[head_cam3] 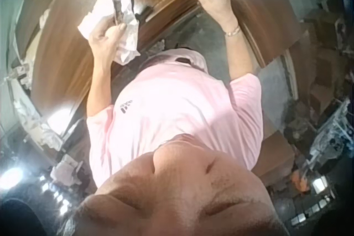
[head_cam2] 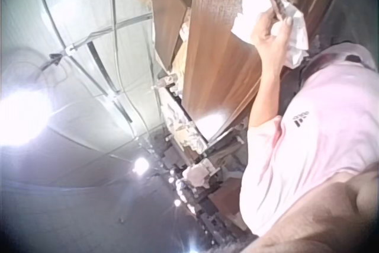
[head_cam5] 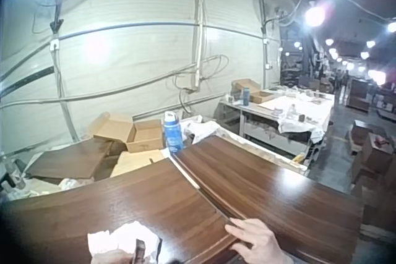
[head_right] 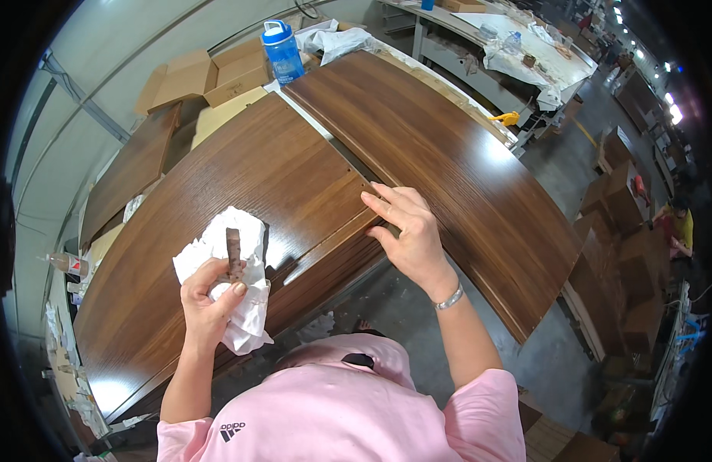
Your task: The person sands the edges and surface of a wooden furniture panel using a sanding block while holding a white cloth in the other hand to wipe away dust.
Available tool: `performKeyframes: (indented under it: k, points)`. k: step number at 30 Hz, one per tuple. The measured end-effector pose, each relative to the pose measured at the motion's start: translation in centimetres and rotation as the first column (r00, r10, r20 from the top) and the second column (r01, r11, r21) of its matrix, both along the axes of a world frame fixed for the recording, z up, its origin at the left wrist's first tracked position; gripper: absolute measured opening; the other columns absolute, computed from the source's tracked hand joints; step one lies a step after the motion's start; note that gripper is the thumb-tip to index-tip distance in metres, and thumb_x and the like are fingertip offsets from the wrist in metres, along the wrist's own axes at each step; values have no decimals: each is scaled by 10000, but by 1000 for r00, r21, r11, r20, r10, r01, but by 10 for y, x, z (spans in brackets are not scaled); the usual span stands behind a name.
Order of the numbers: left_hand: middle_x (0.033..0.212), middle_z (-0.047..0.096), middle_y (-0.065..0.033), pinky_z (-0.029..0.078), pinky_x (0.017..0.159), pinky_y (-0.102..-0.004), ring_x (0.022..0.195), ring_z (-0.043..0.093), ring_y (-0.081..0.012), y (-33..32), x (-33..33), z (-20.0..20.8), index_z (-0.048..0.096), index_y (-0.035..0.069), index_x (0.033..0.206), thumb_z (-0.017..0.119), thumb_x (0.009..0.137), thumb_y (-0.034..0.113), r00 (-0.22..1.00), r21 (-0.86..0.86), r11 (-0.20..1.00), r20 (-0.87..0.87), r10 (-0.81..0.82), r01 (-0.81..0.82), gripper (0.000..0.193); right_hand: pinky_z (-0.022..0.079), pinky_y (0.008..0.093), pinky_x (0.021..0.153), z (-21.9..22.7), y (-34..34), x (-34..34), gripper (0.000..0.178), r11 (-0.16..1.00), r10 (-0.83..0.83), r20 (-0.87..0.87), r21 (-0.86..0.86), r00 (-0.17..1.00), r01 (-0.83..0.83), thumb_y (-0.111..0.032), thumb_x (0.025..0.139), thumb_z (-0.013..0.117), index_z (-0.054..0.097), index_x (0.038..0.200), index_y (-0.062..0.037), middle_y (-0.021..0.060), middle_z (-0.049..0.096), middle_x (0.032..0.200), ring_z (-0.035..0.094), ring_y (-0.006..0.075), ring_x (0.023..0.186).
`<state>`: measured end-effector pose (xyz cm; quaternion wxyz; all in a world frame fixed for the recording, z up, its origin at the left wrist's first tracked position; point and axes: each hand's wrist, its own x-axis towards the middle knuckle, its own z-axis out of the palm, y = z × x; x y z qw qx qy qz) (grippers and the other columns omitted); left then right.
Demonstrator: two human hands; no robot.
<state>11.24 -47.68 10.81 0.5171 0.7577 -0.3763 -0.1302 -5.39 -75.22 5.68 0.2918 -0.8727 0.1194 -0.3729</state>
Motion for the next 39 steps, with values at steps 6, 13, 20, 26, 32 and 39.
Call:
performKeyframes:
  k: [6,13,20,26,32,39]
  points:
    - [831,661,-94,472,718,-296,766,609,-175,-1,-3,3,695,-48,987,788,743,121,998,-29,999,68,-18,20,311,495,381,848,11,34,-10,354,986,-154,197,-38,968,164,7,714,771,730,1063,-34,107,671,1080,593,291,986]
    - [844,672,-103,480,723,-300,773,626,-187,-1,-6,3,700,-46,987,798,756,124,998,-62,998,63,-15,19,303,473,344,805,-7,30,11,282,944,-301,191,198,934,263,-54,696,844,723,949,-29,55,580,980,543,221,878]
    - [817,677,-88,478,650,-310,725,633,-190,0,-6,0,719,-4,999,804,764,133,985,-166,984,170,-31,60,285,358,184,641,-13,39,21,269,595,-356,274,804,894,-10,64,778,769,636,981,-55,-66,464,804,407,34,713]
    - [864,682,-93,468,682,-279,766,619,-163,59,-10,16,696,-58,1058,799,752,84,974,-283,959,209,82,-20,353,432,212,700,-20,34,26,266,627,-320,250,779,914,7,95,810,703,604,1020,-34,-14,546,874,493,69,756]
    - [930,694,-113,499,794,-311,857,652,-203,178,-15,34,689,-69,1053,794,766,127,857,-348,851,194,477,-394,363,456,232,704,-23,19,7,228,615,-298,157,786,941,64,-1,911,666,607,1127,-46,-27,535,912,521,73,821]
    - [965,683,-33,477,777,-234,845,596,-83,377,-41,42,689,-44,1120,718,889,103,262,-507,295,138,955,-810,275,446,277,835,-14,73,38,215,877,-384,179,377,906,297,23,922,628,635,1133,-21,26,580,1028,532,130,929]
